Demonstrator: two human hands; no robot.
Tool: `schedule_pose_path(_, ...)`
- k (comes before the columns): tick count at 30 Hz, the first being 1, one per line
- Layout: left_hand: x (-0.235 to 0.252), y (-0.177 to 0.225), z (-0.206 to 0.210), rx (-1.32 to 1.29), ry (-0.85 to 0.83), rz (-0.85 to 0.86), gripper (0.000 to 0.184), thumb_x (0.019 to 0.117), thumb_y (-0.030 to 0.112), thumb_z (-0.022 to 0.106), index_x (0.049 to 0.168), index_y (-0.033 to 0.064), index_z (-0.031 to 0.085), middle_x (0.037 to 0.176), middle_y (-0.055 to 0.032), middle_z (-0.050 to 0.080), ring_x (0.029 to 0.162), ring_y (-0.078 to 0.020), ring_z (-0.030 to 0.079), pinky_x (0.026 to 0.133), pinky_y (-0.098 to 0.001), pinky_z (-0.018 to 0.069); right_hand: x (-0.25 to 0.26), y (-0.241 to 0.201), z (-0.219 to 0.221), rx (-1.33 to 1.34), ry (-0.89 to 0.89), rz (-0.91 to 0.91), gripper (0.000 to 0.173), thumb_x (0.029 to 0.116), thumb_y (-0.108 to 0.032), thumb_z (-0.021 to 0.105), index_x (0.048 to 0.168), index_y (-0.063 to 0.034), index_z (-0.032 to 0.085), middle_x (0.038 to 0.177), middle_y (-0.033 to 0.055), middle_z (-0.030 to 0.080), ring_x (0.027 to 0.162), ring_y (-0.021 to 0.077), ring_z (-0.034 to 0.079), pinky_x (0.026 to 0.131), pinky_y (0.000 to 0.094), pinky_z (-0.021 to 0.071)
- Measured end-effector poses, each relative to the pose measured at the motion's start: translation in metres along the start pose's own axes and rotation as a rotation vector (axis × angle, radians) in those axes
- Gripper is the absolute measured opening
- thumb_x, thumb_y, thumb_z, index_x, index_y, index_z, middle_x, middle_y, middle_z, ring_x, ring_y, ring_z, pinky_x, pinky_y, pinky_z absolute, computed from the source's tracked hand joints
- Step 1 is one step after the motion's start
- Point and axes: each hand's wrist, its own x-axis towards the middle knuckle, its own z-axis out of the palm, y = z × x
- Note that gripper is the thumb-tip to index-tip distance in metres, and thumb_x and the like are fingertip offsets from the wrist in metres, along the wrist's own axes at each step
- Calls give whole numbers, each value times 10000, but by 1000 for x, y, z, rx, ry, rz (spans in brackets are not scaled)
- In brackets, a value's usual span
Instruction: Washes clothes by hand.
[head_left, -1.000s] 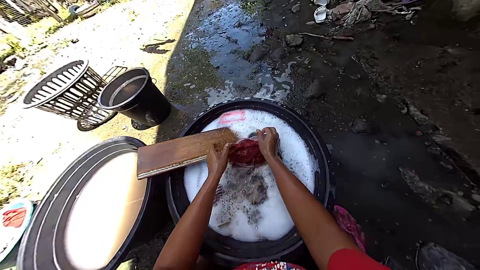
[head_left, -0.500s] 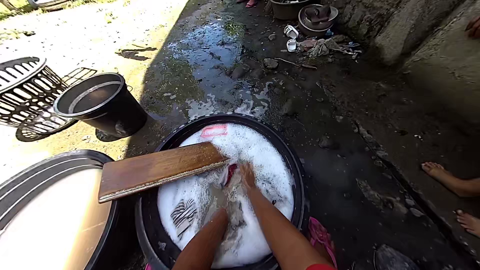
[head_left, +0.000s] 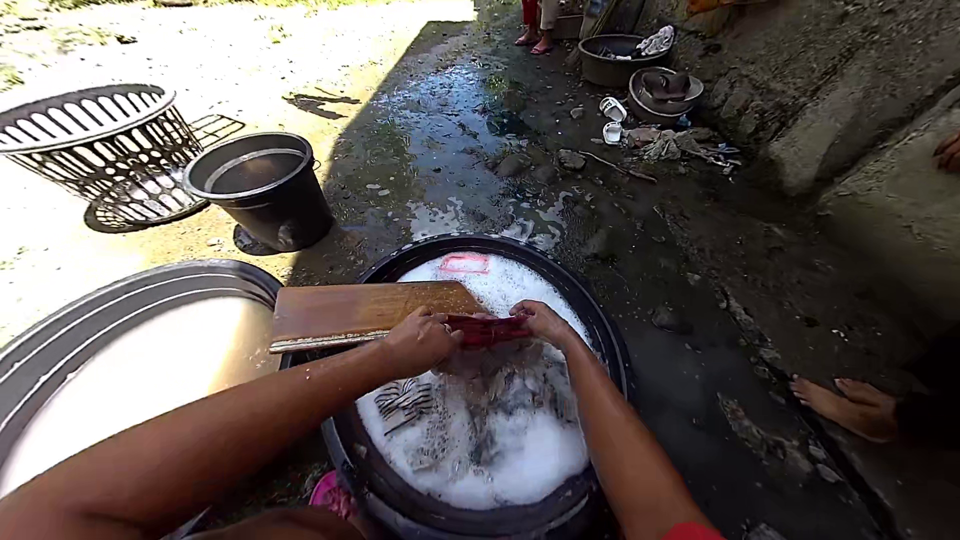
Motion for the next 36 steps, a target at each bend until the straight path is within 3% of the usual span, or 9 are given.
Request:
schedule_pose_path(4,-26,-67,20,-242,414,334,274,978,218,640,974,-48,704,1155,-234,688,1152,-419,631,921,-614,462,-2,-58,-44,171,-175,-221,120,856,94,626,904,-15,641,724,-42,664,619,4,602,618,194,513)
schedule_pose_path(8,-5,-129,48,-521,569,128,416,948,326,686,1075,-67,732,1477,-253,515,1345,-372,517,1065,-552,440,66,-85,-38,360,-76,-260,126,949,36,584,870,-43,642,706,-25,657,626,37,609,640,232,534)
schedule_pose_path(12,38,-176,89,-445,299,-363,536,1017,490,589,1310,46,658,1618,-213,375,1515,-448,295,1157,-749,190,141,-82,4,-27,155,-59,320,1063,-170,563,1288,54,608,1233,224,647,1084,266,643,965,398,516)
schedule_pose_path(14,41,-185,96,-383,197,-430,623,1034,555,513,1447,91,551,1618,-224,374,1530,-476,247,1166,-751,166,164,-71,25,-343,200,-38,402,1040,-135,561,1389,65,562,1425,272,564,1351,367,531,1154,490,386)
schedule_pose_path(20,30,-172,95,-332,115,-410,1006,814,757,683,1501,57,461,1552,-258,423,1441,-460,374,1148,-669,265,188,-71,48,-881,109,66,721,908,-410,743,1499,-82,495,1481,262,508,1425,453,406,1140,651,298)
schedule_pose_path(23,21,-139,92,-273,-39,-451,1250,669,723,837,1580,41,322,1595,-326,309,1448,-530,327,1137,-704,259,192,-70,46,-1012,-26,126,809,861,-532,762,1441,-15,538,1503,271,480,1442,439,390,1146,638,296)
schedule_pose_path(28,15,-93,92,-255,-102,-525,1189,740,534,880,1599,2,253,1641,-379,127,1493,-596,177,1125,-703,285,148,-19,37,-751,296,43,758,893,-349,754,1427,108,472,1506,306,450,1365,441,499,1073,587,440)
schedule_pose_path(34,8,-54,103,-266,-170,-577,1137,777,545,842,1566,-48,277,1634,-416,33,1480,-640,139,1116,-705,303,61,62,43,-528,562,263,832,981,-142,640,1644,-52,145,1431,359,517,1286,525,547,1057,640,434)
schedule_pose_path(36,1,-50,105,-285,-151,-530,1070,846,621,748,1561,-38,301,1635,-417,37,1481,-647,131,1134,-731,244,46,85,55,-253,653,191,563,1072,-89,458,1609,-46,293,1426,345,532,1334,472,526,1121,564,399)
